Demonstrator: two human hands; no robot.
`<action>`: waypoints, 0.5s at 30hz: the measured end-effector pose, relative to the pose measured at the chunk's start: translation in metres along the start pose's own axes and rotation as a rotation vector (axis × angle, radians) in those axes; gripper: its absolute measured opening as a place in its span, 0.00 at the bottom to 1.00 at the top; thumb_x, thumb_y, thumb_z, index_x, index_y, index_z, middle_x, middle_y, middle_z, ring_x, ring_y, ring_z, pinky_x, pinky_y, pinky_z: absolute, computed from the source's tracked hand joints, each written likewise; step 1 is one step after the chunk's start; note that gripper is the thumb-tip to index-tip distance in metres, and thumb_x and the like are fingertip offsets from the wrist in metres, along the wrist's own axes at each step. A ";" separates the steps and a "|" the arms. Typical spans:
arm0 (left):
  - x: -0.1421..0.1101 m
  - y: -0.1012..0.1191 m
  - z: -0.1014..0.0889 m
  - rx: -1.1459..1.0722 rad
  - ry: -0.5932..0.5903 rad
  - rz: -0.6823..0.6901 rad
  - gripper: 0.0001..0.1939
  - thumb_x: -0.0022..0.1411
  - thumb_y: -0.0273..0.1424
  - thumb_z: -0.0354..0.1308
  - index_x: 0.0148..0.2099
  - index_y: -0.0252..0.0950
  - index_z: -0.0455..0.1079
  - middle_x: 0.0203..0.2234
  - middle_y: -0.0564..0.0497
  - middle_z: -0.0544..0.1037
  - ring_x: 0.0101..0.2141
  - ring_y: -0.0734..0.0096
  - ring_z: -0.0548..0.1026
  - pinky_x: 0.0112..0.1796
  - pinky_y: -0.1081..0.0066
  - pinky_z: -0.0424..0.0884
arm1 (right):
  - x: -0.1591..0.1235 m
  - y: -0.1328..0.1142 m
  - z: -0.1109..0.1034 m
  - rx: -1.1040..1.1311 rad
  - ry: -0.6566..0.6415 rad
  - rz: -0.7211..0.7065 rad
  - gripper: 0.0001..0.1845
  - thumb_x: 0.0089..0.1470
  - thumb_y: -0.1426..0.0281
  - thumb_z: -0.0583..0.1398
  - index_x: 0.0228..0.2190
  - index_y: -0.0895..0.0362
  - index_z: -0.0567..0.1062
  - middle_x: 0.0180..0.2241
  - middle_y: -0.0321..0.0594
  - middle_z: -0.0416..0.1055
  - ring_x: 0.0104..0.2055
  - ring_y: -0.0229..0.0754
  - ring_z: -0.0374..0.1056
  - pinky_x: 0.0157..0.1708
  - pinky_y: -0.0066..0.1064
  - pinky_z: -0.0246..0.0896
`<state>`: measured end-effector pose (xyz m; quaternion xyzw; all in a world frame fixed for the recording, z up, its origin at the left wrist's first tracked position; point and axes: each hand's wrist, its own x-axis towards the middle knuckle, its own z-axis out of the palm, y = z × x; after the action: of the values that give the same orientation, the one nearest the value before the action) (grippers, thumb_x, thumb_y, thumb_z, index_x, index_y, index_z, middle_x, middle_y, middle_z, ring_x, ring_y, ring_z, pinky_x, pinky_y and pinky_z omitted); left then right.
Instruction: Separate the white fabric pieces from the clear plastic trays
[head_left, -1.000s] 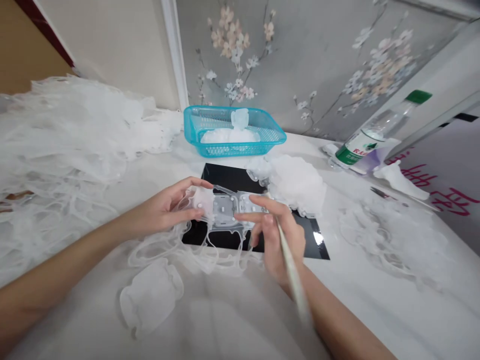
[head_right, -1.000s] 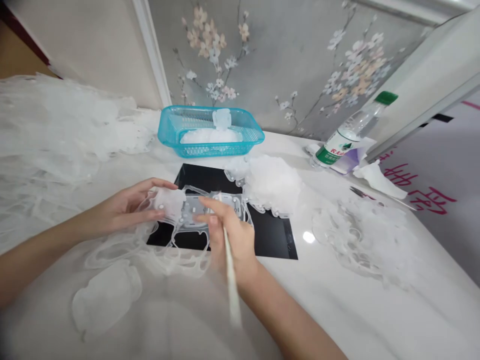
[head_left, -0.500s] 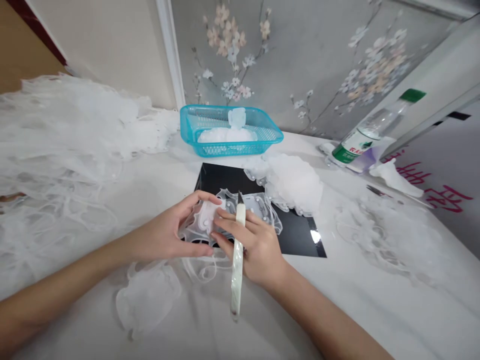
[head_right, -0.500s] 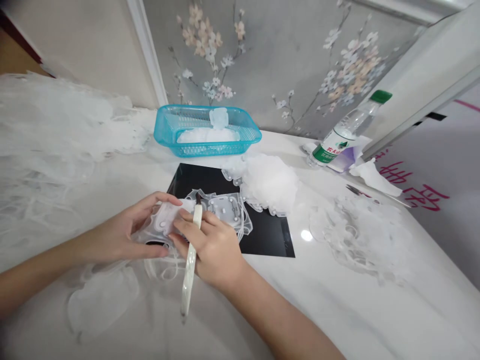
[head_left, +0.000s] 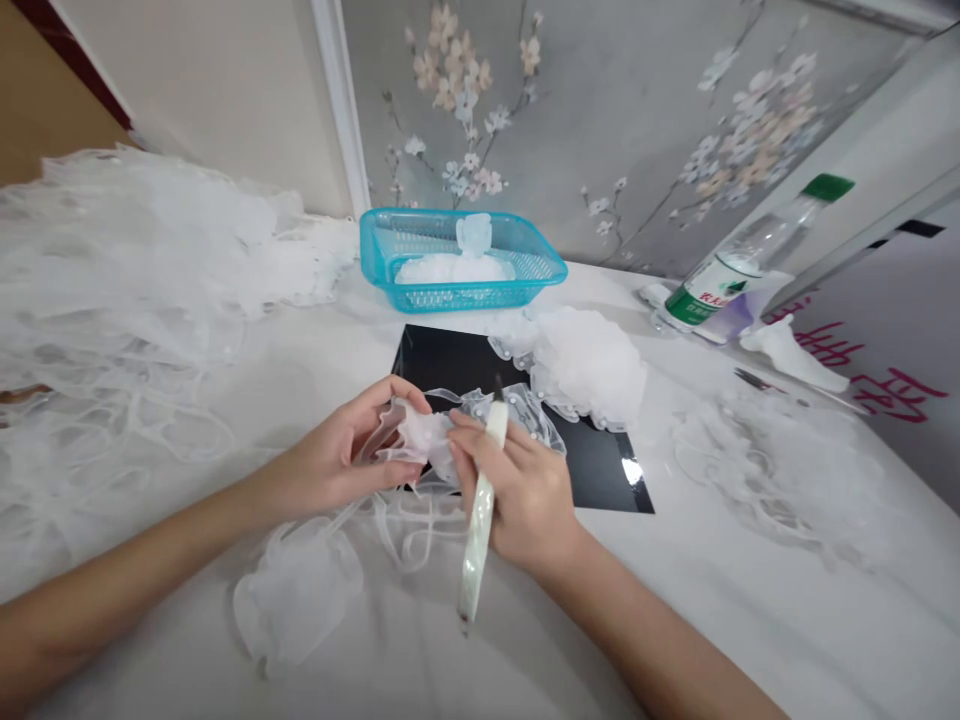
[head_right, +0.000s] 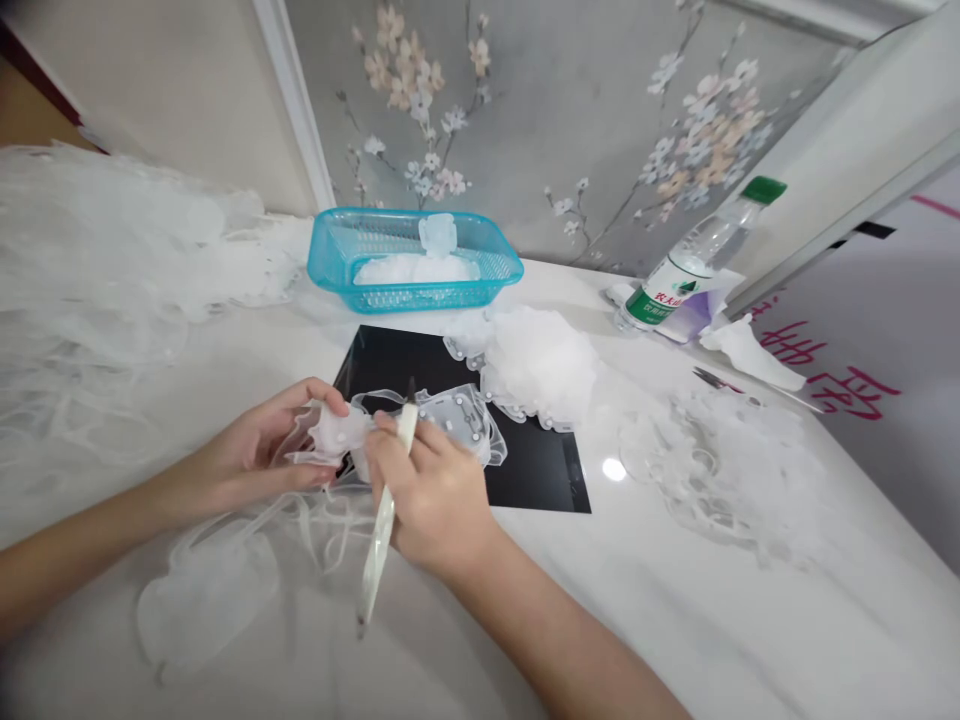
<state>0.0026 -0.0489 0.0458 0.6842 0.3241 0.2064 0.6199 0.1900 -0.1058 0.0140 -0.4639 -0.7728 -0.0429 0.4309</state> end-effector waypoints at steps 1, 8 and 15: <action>0.000 0.000 -0.002 0.008 -0.021 0.003 0.16 0.58 0.32 0.57 0.45 0.39 0.56 0.24 0.58 0.68 0.25 0.77 0.67 0.26 0.77 0.62 | 0.002 0.001 -0.002 0.019 0.029 0.064 0.07 0.55 0.75 0.55 0.34 0.58 0.74 0.40 0.43 0.75 0.38 0.43 0.71 0.33 0.31 0.69; 0.001 -0.002 -0.009 -0.052 -0.057 0.019 0.17 0.59 0.32 0.56 0.48 0.40 0.54 0.24 0.58 0.59 0.24 0.78 0.60 0.26 0.77 0.59 | 0.020 0.030 -0.021 0.241 0.188 0.656 0.10 0.53 0.67 0.56 0.29 0.60 0.75 0.21 0.37 0.72 0.18 0.35 0.61 0.17 0.25 0.56; 0.008 -0.005 -0.017 -0.052 -0.099 -0.054 0.16 0.57 0.32 0.55 0.47 0.40 0.55 0.26 0.57 0.60 0.26 0.77 0.60 0.27 0.77 0.58 | 0.022 0.049 -0.026 0.282 0.332 0.697 0.11 0.53 0.64 0.58 0.25 0.59 0.72 0.22 0.38 0.69 0.26 0.37 0.64 0.25 0.27 0.59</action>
<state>-0.0045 -0.0312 0.0420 0.6681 0.3059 0.1642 0.6581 0.2389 -0.0750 0.0288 -0.6212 -0.4876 0.1376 0.5978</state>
